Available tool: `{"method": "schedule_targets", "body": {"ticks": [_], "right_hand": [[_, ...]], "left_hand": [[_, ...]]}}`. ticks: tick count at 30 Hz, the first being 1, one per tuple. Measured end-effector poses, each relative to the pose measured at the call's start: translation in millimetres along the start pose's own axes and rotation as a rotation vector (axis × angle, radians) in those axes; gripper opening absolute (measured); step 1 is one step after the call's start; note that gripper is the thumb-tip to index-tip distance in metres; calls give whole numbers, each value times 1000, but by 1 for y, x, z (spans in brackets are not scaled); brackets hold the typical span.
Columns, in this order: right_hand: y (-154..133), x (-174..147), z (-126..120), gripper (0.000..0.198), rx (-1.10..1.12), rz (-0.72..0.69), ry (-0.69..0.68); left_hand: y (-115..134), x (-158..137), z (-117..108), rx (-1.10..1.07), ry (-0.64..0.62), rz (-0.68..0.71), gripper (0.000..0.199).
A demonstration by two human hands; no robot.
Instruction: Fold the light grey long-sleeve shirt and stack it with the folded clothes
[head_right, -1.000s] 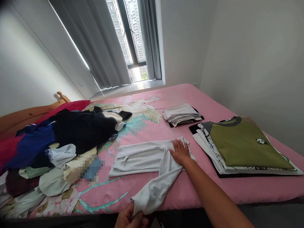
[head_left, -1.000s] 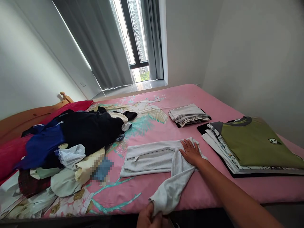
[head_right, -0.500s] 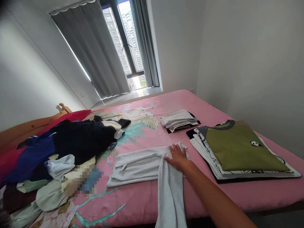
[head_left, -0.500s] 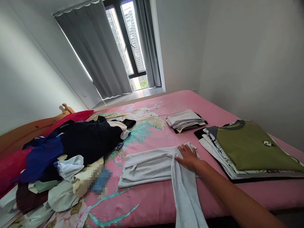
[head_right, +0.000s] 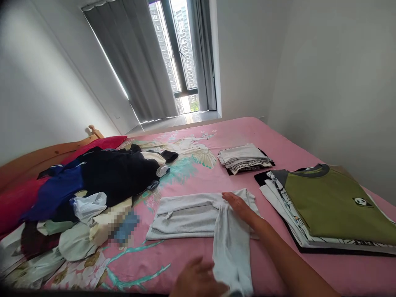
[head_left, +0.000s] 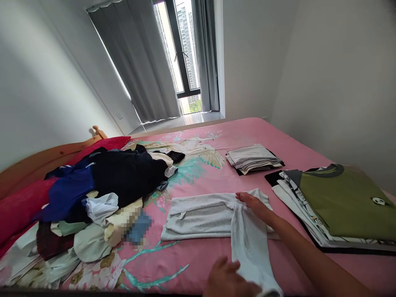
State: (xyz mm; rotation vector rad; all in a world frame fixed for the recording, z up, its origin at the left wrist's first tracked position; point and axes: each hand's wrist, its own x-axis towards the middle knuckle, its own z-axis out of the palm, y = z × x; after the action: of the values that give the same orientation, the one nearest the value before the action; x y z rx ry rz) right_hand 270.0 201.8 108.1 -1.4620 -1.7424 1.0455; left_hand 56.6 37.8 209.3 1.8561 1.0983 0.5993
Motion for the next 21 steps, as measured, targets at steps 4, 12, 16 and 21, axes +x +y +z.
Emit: {"method": "schedule_targets", "body": {"ticks": [4, 12, 16, 21], "right_hand": [[10, -17, -33, 60, 191, 123, 228], [44, -52, -39, 45, 347, 241, 571], [42, -52, -26, 41, 137, 193, 495], [17, -42, -5, 35, -88, 95, 507]], "left_hand": [[20, 60, -65, 139, 107, 78, 30], [-123, 104, -162, -258, 577, -489, 46], [-184, 90, -161, -252, 544, -615, 43], [-208, 90, -163, -300, 506, -640, 36]]}}
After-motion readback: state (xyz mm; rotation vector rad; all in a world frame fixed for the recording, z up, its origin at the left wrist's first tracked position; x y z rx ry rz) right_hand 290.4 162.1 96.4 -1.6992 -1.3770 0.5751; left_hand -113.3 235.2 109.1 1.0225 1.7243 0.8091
